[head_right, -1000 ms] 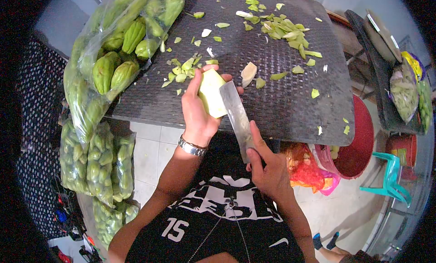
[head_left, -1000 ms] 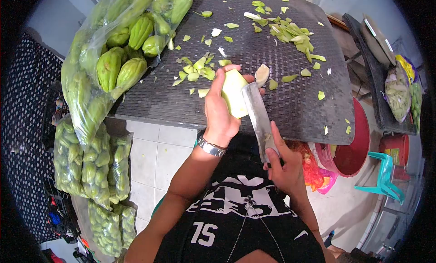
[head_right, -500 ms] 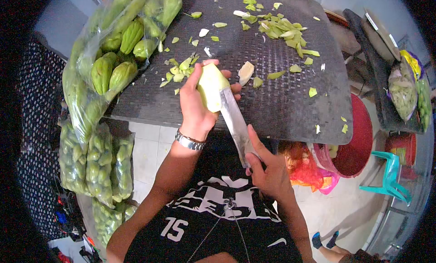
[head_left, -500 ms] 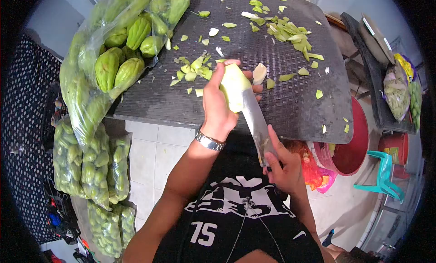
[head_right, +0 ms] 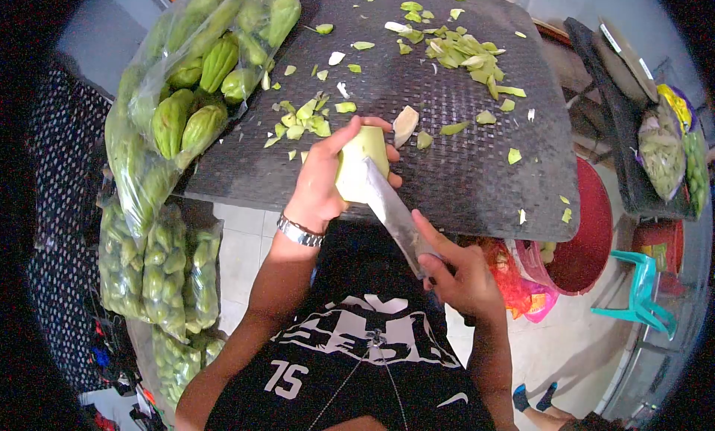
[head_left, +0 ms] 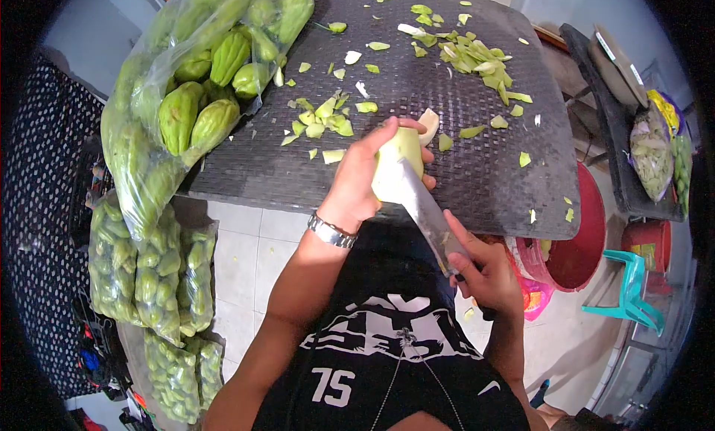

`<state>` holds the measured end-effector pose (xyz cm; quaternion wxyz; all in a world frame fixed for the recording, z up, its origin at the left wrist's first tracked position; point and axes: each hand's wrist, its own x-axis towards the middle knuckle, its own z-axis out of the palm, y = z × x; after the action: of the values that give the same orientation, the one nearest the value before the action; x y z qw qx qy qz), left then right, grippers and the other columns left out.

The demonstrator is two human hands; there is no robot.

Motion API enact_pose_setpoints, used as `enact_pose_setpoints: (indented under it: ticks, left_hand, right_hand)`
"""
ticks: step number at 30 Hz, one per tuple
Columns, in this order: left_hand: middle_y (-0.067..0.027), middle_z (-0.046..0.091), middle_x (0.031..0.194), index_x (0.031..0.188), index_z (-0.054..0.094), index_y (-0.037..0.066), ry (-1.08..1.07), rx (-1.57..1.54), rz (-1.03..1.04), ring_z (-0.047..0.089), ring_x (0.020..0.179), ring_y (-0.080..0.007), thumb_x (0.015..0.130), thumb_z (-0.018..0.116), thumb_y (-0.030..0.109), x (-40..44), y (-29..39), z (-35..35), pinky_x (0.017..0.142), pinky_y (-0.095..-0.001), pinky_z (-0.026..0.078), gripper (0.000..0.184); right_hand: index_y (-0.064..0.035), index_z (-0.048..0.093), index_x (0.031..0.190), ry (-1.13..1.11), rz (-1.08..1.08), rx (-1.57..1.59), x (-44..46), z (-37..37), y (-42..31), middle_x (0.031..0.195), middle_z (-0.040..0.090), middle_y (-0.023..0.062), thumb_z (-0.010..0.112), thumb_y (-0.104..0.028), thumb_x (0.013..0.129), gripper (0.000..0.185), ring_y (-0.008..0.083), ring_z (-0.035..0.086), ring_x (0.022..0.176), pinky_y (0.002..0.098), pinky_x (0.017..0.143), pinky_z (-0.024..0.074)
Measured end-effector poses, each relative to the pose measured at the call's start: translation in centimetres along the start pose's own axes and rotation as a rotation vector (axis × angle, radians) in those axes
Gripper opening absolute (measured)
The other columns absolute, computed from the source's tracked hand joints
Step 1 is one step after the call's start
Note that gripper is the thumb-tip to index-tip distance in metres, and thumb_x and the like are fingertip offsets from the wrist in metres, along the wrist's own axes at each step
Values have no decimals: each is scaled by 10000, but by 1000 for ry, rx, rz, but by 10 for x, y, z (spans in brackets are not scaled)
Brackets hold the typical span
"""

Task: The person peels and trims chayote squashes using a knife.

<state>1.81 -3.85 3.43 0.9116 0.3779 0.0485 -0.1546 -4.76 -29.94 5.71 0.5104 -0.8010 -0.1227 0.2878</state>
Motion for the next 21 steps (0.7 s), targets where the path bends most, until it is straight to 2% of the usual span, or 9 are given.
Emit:
enact_pose_setpoints:
  ticks: [3,6,7,10,11,12,15,18,21]
  left_hand:
    - [-152,679,1032,1338,555,95,42,-126,125,723,833,-353,1096,420,468,-1,-5,6,756,-521,615,465]
    - [-150,676,1041,1332,562,104,187,-221,289,717,859,-350,1098,414,469,3,-16,6,795,-529,601,458]
    - [-141,672,1048,1316,567,89,242,-224,297,698,915,-348,1101,387,476,0,-16,11,854,-537,575,478]
    - [-128,671,1050,1304,569,63,195,-385,336,678,951,-357,1100,355,491,5,-19,-2,914,-550,544,521]
    - [-123,664,1084,1297,571,42,239,-376,347,647,1037,-354,1097,337,498,5,-19,-4,990,-548,502,550]
    - [-126,663,1102,1302,571,46,187,-426,331,640,1056,-351,1096,346,496,5,-16,-6,1003,-545,494,544]
    - [-149,652,1188,1338,575,74,23,-567,276,606,1144,-345,1085,401,505,1,-11,-14,1053,-542,458,529]
    - [-159,658,1204,1363,574,97,7,-611,274,611,1134,-369,1076,436,525,5,-17,-23,1047,-560,459,534]
    - [-162,661,1202,1359,582,126,-117,-639,238,610,1165,-380,1072,441,546,3,-19,-21,1057,-584,454,529]
  right_hand:
    - [-221,471,1576,-42,13,157,4,1,5,817,703,36,599,-72,1023,587,56,559,570,249,517,499]
    - [-214,417,1606,-23,20,233,7,15,6,798,687,35,600,-92,1031,616,54,554,566,223,498,470]
    - [-207,400,1613,-36,36,288,8,15,8,796,681,33,594,-88,1032,625,53,553,568,221,500,470]
    - [-185,367,1627,-79,77,458,6,14,15,790,664,25,587,-73,1028,648,57,546,568,221,503,472]
    - [-178,368,1626,-91,79,512,4,10,16,789,659,20,591,-66,1023,653,61,542,564,225,503,474]
    - [-170,369,1625,-104,79,564,4,8,17,788,654,16,594,-60,1017,657,65,538,559,229,503,476]
    - [-145,403,1609,175,-115,160,1,18,6,818,658,59,627,-51,987,667,94,582,634,285,545,504]
    - [-204,463,1583,165,-358,-152,2,11,4,853,625,108,705,-120,953,680,163,611,702,358,612,523]
    - [-291,510,1552,218,-251,-488,-1,17,-15,861,557,132,751,-266,940,658,239,605,727,406,661,525]
